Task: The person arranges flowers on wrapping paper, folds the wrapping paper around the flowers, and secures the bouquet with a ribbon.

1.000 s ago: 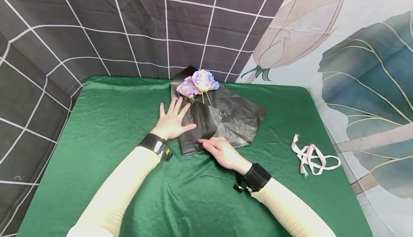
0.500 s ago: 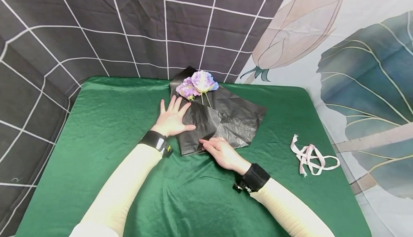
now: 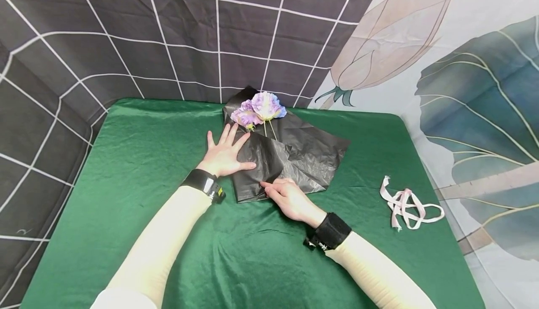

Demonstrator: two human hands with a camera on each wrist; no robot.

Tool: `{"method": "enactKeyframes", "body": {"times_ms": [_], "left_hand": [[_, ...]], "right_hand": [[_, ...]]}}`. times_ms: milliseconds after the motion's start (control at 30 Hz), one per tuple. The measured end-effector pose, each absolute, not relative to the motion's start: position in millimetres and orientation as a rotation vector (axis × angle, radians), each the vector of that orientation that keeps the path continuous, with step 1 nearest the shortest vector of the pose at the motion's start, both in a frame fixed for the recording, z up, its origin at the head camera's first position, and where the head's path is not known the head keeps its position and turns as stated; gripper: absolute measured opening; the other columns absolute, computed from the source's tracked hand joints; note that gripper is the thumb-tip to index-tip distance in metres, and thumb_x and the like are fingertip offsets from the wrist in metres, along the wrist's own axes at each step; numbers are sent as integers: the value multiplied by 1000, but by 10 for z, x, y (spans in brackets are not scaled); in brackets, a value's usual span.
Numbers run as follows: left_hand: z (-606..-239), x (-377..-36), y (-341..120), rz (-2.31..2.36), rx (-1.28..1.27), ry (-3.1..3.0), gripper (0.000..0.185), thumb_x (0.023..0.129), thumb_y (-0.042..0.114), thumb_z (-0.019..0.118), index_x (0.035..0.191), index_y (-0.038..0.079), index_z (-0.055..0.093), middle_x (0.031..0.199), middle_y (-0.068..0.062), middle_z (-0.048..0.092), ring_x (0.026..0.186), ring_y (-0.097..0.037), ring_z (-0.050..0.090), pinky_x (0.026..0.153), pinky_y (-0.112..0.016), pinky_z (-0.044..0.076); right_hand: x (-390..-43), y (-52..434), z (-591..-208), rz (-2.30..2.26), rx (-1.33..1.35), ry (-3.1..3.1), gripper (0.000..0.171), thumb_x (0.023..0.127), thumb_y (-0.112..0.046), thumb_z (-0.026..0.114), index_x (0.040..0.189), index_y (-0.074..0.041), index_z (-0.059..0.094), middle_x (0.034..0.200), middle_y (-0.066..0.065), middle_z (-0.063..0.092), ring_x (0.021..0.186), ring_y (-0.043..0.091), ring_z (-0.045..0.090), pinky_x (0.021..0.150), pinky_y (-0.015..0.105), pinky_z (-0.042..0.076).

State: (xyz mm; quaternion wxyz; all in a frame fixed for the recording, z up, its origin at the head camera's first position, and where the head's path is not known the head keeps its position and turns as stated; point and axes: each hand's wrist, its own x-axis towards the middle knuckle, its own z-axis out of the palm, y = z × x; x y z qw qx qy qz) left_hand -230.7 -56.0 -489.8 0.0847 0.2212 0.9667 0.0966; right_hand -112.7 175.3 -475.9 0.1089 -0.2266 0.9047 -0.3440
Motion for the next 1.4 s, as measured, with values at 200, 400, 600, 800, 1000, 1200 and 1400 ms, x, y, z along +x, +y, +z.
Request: {"method": "enactKeyframes", "body": {"times_ms": [200,400,600,800,1000,1200,1400], "left_hand": [[-4947,-2327,-590,326,680,2876,102,71,84,46,153,32,15,160,-9,-6,145,-31,-8,101,-73,-6],[-4965,-2349,-644,381,749,2833,107,69,85,48,153,32,9,159,-11,-13,144,-32,-15,100,-74,-9],[-4953,-2361,-690,464,841,2805,114,66,83,56,154,30,5,158,-13,-15,143,-35,-16,102,-72,-7],[-4926,-2347,-711,466,871,2791,113,67,82,57,154,30,7,158,-14,-13,143,-36,-15,101,-73,-6],[-4947,-2351,-723,490,862,2780,98,75,80,48,153,32,13,159,-10,-8,144,-33,-14,101,-73,-10],[-4945,-2348,-721,537,838,2782,89,78,78,47,151,36,20,160,-6,-5,145,-30,-13,102,-71,-11],[-4931,-2344,-725,519,867,2792,96,73,80,53,151,36,20,159,-7,-10,144,-32,-13,101,-73,-8]], "right_hand": [[-1136,1752,-4760,-986,-691,2674,33,102,-23,43,129,-14,61,79,-13,52,84,6,53,95,34,35],[-1131,1772,-4770,-1013,-663,2660,33,99,-25,50,129,-16,61,79,-13,54,88,8,53,91,34,38],[-1146,1797,-4764,-1150,-580,2579,25,97,-30,54,114,-23,71,84,-15,64,89,4,56,89,32,41],[-1155,1791,-4767,-1172,-565,2544,21,96,-29,56,98,-25,76,86,-18,65,86,3,56,83,28,43],[-1158,1776,-4783,-1178,-570,2550,21,95,-20,57,95,-25,77,82,-17,65,81,3,54,77,25,43],[-1147,1774,-4786,-1168,-569,2575,20,93,-18,59,94,-25,77,78,-19,65,79,5,52,77,26,42],[-1136,1779,-4808,-1142,-554,2597,21,92,-19,58,94,-29,77,76,-22,63,83,5,51,78,25,42]]}}
